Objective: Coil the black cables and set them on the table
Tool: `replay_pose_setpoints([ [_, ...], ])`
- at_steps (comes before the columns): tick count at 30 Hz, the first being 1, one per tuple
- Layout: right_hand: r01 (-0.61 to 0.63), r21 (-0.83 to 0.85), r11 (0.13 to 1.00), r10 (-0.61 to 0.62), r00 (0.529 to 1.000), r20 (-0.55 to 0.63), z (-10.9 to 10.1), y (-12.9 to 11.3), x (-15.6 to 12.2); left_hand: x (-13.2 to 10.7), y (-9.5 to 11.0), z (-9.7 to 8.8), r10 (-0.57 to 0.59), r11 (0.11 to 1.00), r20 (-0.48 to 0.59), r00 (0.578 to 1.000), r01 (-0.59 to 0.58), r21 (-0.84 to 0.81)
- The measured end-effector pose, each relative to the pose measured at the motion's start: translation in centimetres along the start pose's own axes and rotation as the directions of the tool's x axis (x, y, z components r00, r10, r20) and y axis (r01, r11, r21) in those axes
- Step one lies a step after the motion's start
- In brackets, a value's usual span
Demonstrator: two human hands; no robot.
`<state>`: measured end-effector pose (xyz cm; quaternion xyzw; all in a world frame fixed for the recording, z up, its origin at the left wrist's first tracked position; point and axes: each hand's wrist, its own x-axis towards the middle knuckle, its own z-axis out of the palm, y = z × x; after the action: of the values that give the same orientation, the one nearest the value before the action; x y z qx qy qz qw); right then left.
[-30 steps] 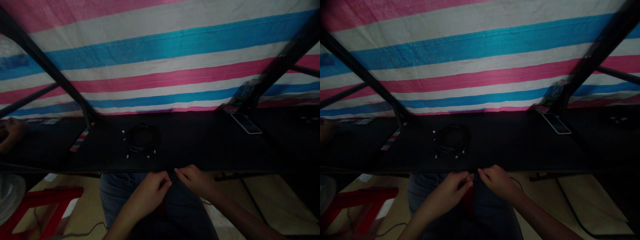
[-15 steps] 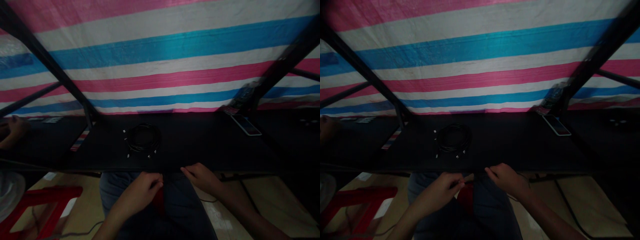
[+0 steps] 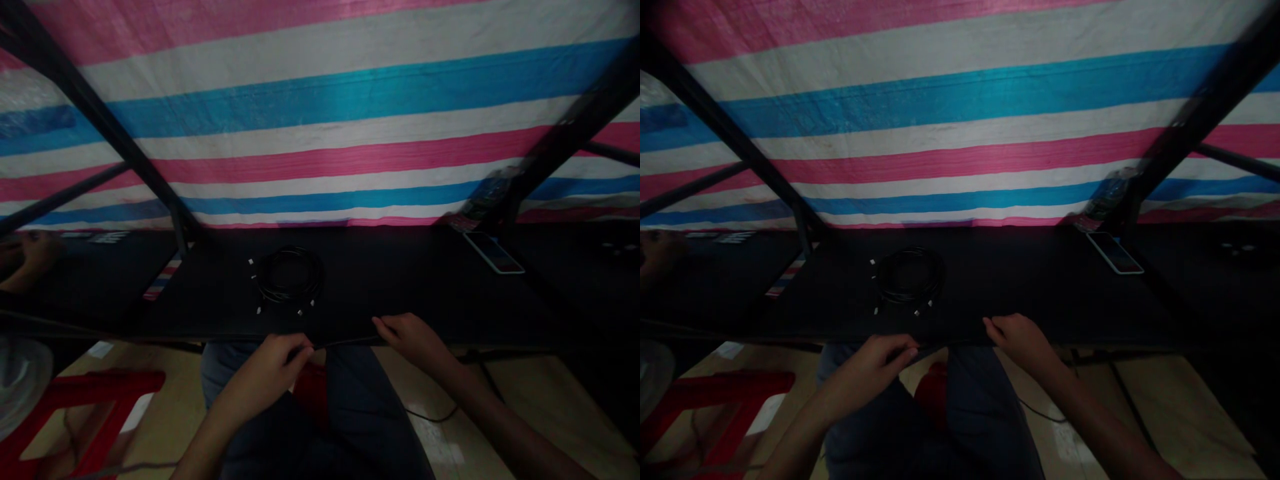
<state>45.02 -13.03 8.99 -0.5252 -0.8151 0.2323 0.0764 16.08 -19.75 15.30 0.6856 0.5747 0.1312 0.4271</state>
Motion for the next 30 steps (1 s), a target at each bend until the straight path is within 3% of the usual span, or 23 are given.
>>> replay_pose_setpoints([
  [5,0.067,0.137,0.988,-0.075,0.995,0.058,1.8,-1.5,-1.2,0.1,0.9,0.7,-0.036,0.998,0.027,0.999,0.034,0.057],
  [9,0.093,0.108,0.99,-0.103,0.99,0.096,2.9,-3.1,-1.6,0.5,2.1,2.3,-0.049,0.994,0.086,0.995,0.041,0.1],
  [15,0.045,-0.032,0.998,-0.044,0.998,0.037,0.3,-0.5,-0.8,0.4,1.0,0.9,-0.037,0.999,0.08,0.996,0.035,0.026],
  [19,0.032,-0.011,0.999,-0.033,0.999,-0.019,-0.9,0.7,-0.7,0.0,0.1,-0.4,-0.048,0.998,0.087,0.995,0.044,0.049],
  [24,0.175,0.085,0.981,-0.181,0.981,0.074,0.4,-1.7,-1.3,-0.2,0.9,0.7,-0.019,0.995,0.127,0.992,0.006,0.098],
  [30,0.233,-0.016,0.972,-0.226,0.958,0.175,2.2,-3.2,-1.9,-0.8,1.8,1.9,0.004,0.986,0.271,0.962,-0.049,0.157],
])
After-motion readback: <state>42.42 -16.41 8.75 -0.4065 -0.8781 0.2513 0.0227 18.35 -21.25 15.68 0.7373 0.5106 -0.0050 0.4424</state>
